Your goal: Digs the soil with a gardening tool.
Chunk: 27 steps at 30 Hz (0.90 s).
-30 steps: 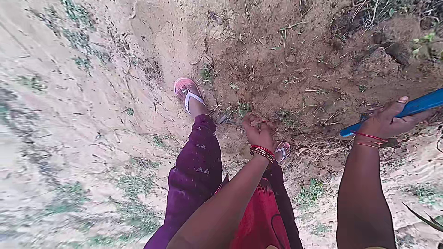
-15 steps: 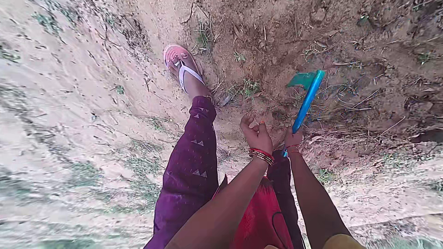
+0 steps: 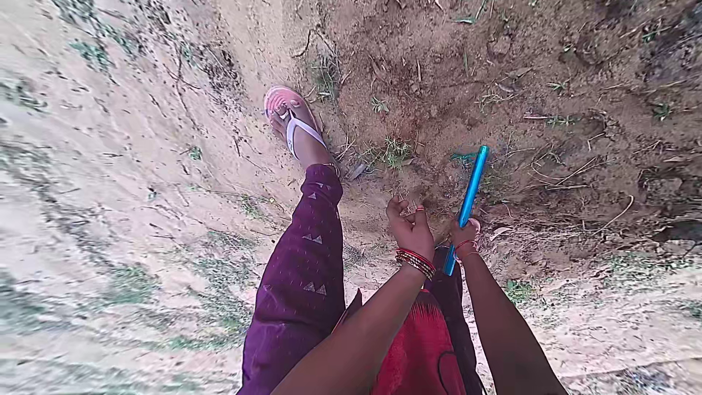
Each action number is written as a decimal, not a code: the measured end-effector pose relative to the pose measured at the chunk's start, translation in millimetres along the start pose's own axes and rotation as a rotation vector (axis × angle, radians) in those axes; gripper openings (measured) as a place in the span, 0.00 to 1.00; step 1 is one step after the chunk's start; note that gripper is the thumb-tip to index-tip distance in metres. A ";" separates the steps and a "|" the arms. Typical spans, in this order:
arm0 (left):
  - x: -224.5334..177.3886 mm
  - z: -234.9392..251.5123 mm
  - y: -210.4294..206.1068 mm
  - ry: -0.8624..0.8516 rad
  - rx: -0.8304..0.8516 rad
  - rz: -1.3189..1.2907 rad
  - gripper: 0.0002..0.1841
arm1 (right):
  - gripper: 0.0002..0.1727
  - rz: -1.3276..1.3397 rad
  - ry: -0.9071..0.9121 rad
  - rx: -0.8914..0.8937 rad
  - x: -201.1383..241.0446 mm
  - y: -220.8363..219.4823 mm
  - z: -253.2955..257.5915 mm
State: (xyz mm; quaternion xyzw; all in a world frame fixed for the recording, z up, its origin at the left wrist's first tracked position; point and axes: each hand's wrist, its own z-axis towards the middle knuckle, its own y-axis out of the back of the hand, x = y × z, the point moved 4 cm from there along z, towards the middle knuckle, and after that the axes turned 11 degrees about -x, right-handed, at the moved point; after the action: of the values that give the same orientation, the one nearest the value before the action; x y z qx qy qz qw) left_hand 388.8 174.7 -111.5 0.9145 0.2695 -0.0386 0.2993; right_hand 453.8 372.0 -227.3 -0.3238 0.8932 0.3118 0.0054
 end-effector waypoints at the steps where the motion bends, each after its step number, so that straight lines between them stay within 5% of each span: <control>1: 0.6 0.3 -0.9 0.004 0.002 -0.004 0.31 | 0.21 0.015 0.001 -0.013 0.6 0.1 0.5; 7: 6.6 2.7 0.9 0.010 0.000 0.044 0.31 | 0.17 0.337 0.011 -0.035 -59.2 -24.7 -2.7; 12: 7.9 6.1 7.7 -0.044 -0.015 0.060 0.30 | 0.15 0.629 -0.368 -0.113 -56.1 -81.4 -35.9; 15: 9.2 9.0 11.1 -0.124 -0.028 0.060 0.29 | 0.21 0.712 -0.560 -0.124 -43.2 -98.5 -47.5; 27: 8.8 15.2 11.8 -0.112 -0.049 0.080 0.31 | 0.16 0.702 -0.641 0.072 -33.2 -57.0 -59.8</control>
State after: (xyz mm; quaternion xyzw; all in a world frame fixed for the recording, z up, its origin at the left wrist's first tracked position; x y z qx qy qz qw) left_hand 403.7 162.2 -119.6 0.9134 0.2162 -0.0712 0.3375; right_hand 524.7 323.6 -203.7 0.1102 0.9123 0.3478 0.1861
